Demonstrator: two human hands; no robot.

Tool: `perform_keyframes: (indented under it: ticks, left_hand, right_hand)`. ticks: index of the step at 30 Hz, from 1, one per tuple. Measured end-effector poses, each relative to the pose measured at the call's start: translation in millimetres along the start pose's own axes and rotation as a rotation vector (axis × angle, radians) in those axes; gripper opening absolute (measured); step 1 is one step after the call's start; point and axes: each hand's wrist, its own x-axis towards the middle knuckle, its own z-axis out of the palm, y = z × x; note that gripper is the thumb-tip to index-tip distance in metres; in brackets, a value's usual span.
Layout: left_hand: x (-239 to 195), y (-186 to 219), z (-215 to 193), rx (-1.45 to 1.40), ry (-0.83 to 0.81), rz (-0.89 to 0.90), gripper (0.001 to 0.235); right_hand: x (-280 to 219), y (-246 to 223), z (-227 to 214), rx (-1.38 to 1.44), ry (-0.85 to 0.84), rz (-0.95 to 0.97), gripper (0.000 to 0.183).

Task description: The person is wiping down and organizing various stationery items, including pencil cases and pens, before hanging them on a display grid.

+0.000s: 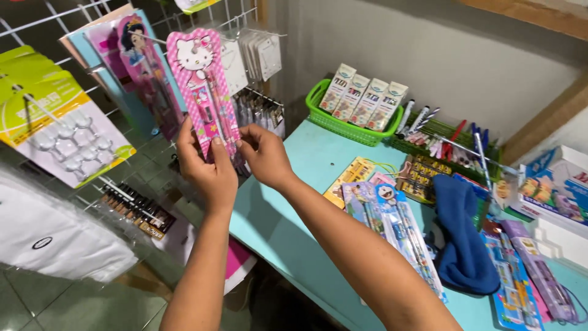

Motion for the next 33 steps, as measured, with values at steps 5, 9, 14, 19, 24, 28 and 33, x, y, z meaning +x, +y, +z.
perform_keyframes:
  ticks: [5, 9, 14, 19, 24, 28, 33]
  left_hand:
    - [1.3, -7.1, 1.4, -0.023, 0.018, -0.043, 0.051]
    - [0.5, -6.2, 4.8, 0.025, 0.035, -0.043, 0.051]
    - [6.2, 2.2, 4.2, 0.037, 0.062, -0.021, 0.052]
    - [9.6, -1.0, 5.0, 0.037, 0.059, -0.040, 0.053]
    - [19.0, -11.6, 5.0, 0.036, 0.070, -0.048, 0.054]
    - [31.0, -29.4, 3.7, 0.034, 0.107, -0.041, 0.054]
    - [47.9, -55.1, 0.2, 0.146, 0.188, -0.003, 0.054]
  right_hand:
    - [7.3, 14.0, 0.8, 0.204, -0.083, 0.051, 0.010]
    - [6.4, 5.7, -1.5, 0.214, -0.079, 0.087, 0.012]
    - [7.1, 5.3, 0.1, 0.261, -0.071, 0.046, 0.014]
    - [10.6, 5.9, 2.0, 0.251, -0.061, -0.010, 0.014]
    - [12.8, -13.0, 3.3, 0.001, -0.016, 0.139, 0.024]
    - [9.7, -24.9, 3.6, 0.017, -0.041, 0.041, 0.046]
    - [7.8, -30.2, 10.9, -0.169, -0.204, -0.129, 0.064]
